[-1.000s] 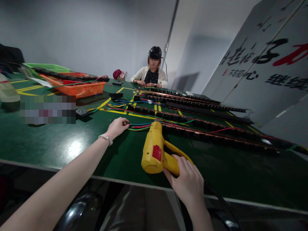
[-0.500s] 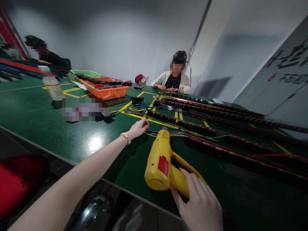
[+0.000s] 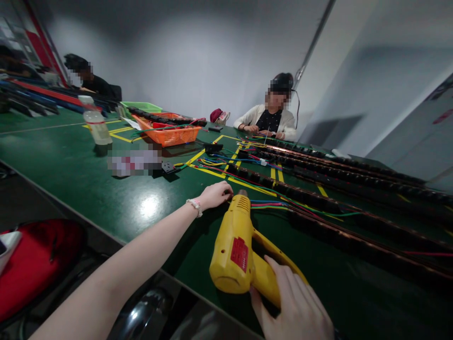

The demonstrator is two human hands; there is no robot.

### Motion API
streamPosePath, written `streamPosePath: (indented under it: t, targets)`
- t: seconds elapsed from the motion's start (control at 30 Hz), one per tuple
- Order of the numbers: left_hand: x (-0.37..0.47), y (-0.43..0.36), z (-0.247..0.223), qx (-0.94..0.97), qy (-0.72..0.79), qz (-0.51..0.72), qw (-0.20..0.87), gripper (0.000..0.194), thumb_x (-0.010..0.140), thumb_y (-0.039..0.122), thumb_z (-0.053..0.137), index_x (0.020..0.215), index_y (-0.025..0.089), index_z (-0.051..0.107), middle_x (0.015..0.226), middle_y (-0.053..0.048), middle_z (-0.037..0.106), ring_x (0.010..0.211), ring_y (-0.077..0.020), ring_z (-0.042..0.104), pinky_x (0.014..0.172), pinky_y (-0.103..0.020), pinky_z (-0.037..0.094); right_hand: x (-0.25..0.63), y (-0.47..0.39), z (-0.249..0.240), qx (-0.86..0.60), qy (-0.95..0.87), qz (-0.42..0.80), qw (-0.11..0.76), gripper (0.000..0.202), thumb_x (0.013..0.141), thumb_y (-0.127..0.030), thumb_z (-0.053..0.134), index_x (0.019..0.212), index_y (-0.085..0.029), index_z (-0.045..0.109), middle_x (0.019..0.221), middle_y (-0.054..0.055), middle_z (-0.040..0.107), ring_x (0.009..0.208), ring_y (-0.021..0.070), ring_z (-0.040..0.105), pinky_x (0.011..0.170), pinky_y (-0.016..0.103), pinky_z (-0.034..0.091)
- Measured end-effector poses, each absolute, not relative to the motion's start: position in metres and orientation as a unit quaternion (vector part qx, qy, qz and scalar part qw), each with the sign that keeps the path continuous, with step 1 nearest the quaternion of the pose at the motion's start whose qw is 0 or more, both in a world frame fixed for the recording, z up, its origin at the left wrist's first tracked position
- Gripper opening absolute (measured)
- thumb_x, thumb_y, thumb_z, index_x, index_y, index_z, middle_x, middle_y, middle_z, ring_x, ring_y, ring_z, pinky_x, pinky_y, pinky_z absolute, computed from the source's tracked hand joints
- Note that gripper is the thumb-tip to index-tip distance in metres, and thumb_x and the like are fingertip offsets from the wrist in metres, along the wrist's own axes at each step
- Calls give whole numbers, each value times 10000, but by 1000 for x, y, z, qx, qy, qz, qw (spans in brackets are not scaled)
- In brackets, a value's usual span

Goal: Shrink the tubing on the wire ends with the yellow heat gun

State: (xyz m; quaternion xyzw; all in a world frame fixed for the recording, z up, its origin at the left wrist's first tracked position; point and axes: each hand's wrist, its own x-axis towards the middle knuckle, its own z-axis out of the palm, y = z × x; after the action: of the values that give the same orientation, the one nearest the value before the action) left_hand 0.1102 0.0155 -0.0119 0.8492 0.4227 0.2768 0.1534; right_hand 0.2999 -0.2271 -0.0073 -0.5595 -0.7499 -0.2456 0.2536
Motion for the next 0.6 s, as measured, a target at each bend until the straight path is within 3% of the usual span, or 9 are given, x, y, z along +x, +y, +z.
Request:
streamPosePath:
  t: [0.2,0.43,0.6]
  targets:
    - [114,12,-12,842,441,273,148,185,886,266,447,923,218,622,931,-42,656,816,-178,600,702,-267,460,294,-225,-6,-559,-757,-221,256,386,902,-470,392,1086,-163,537,829,66,622,713,187,598,624,316,453]
    - [110,22,-19,836,397,313,212,247,833,198,447,1005,170,622,986,-66,667,879,-181,598,808,-296,476,283,-222,-6,-567,-761,-176,261,379,884,-405,456,1153,-146,520,875,82,630,743,206,595,649,338,477]
    - [108,23,-17,862,364,286,206,208,784,192,496,917,152,650,910,-69,656,831,-183,585,794,-303,478,292,-226,-6,-559,-772,-157,260,401,866,-375,503,1200,-154,501,914,78,641,781,214,604,666,340,486]
